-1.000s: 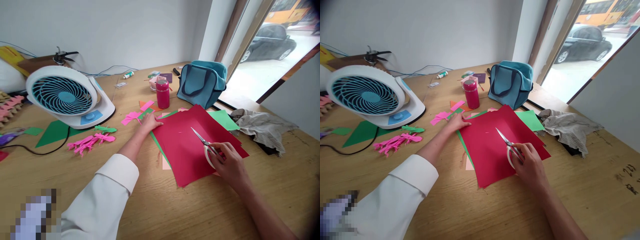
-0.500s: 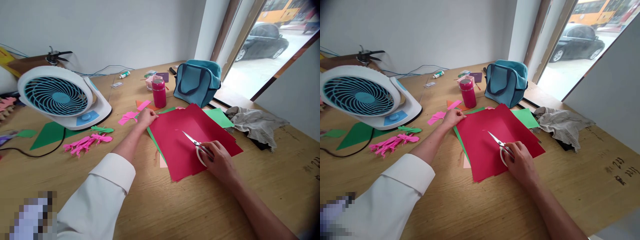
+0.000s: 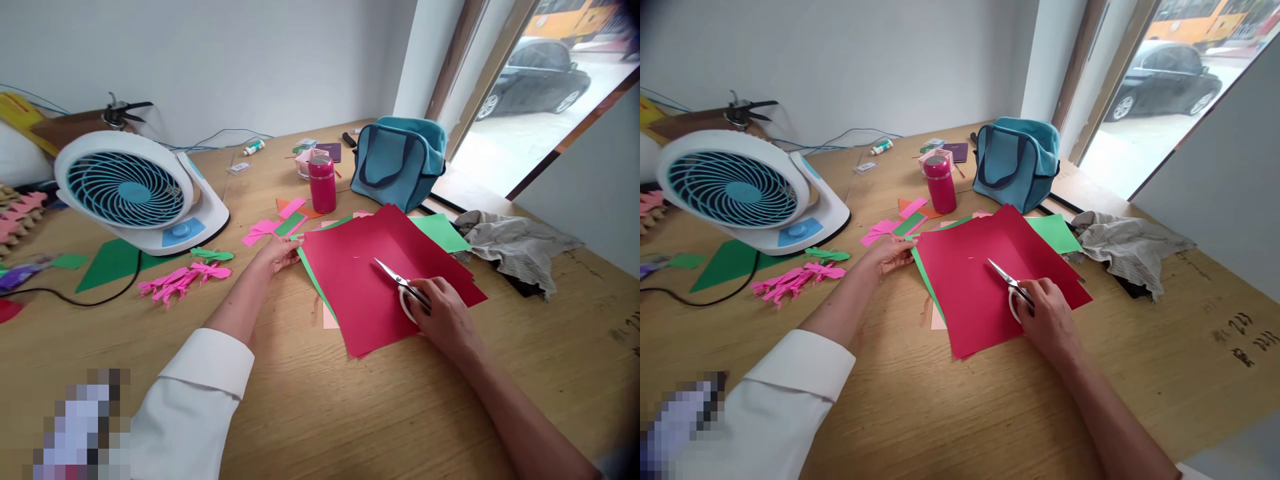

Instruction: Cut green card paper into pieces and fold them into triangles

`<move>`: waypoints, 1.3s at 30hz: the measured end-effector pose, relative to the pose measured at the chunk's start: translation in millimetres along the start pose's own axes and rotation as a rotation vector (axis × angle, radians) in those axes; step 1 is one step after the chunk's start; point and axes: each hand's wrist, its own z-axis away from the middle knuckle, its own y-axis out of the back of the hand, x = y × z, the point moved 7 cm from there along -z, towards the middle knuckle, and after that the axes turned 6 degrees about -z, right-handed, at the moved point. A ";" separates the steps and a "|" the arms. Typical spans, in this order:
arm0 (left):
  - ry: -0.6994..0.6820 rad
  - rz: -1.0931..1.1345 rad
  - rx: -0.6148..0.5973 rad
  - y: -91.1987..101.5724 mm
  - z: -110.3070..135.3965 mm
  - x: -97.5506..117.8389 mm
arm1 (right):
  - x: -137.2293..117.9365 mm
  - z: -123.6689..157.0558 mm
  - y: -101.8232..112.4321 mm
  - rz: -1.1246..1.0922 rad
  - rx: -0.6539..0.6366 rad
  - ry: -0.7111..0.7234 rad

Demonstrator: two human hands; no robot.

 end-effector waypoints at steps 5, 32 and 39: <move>0.065 0.133 -0.078 -8.3 14.9 -15.6 | 0.4 0.6 -0.9 -0.002 0.000 0.006; -0.359 -0.077 0.332 -6.7 45.9 35.3 | -5.5 0.3 -8.8 0.039 -0.013 0.026; -0.577 -0.219 0.538 0.7 55.0 77.3 | -3.0 1.5 -6.4 0.041 0.016 0.039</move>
